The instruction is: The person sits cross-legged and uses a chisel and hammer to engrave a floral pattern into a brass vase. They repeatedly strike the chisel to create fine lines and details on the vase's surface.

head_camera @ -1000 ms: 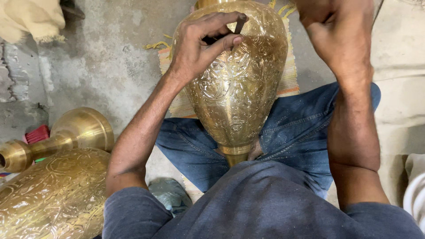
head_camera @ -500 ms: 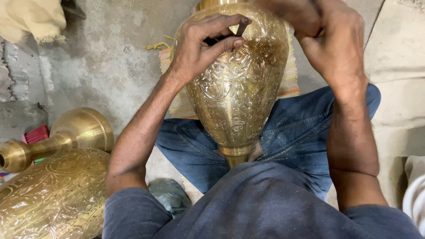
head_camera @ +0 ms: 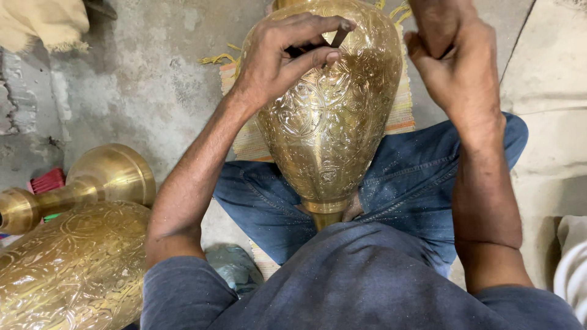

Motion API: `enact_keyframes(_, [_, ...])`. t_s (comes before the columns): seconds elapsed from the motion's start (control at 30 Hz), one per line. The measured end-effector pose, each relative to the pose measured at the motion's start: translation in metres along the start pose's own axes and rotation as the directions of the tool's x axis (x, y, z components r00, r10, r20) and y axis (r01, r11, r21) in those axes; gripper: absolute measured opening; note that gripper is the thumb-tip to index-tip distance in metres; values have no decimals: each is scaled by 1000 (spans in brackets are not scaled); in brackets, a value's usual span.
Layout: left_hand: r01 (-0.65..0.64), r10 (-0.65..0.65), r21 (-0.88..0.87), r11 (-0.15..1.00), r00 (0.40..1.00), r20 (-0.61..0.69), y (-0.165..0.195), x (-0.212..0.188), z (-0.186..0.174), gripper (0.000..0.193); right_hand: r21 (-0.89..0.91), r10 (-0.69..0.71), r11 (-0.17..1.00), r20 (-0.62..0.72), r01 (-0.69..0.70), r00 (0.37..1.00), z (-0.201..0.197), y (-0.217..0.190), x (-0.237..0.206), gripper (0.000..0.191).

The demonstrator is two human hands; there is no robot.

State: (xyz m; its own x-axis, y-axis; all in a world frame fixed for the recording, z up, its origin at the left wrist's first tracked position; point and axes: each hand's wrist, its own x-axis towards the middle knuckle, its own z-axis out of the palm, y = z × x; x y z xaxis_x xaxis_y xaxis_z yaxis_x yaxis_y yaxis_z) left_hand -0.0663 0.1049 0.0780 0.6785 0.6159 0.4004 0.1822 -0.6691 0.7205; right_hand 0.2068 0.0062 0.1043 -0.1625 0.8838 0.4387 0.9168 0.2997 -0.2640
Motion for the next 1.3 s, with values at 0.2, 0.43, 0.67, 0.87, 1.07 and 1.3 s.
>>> enact_keyframes(0.2, [32, -33, 30, 999, 999, 27, 6, 1, -4, 35, 166, 44, 986, -57, -34, 997, 8, 8, -15, 29])
enact_keyframes(0.43, [64, -64, -2, 998, 997, 35, 7, 3, -3, 35, 209, 65, 976, -49, -53, 997, 26, 22, -32, 29])
enact_keyframes(0.67, [55, -58, 40, 998, 996, 64, 0, 2, -4, 35, 400, 251, 877, 93, -267, 964, 19, 20, -31, 17])
enact_keyframes(0.87, [299, -316, -214, 930, 947, -52, -16, -4, 3, 20, 107, 88, 991, -92, -78, 992, 28, 32, -33, 25])
enact_keyframes(1.07, [223, -261, -251, 942, 957, -126, -15, -8, 7, 34, 62, 80, 994, 121, -88, 989, 62, 48, -34, 23])
enact_keyframes(1.3, [190, -198, -241, 952, 980, -11, -13, 0, 5, 39, -52, 28, 998, 40, -26, 999, 45, 37, -13, 22])
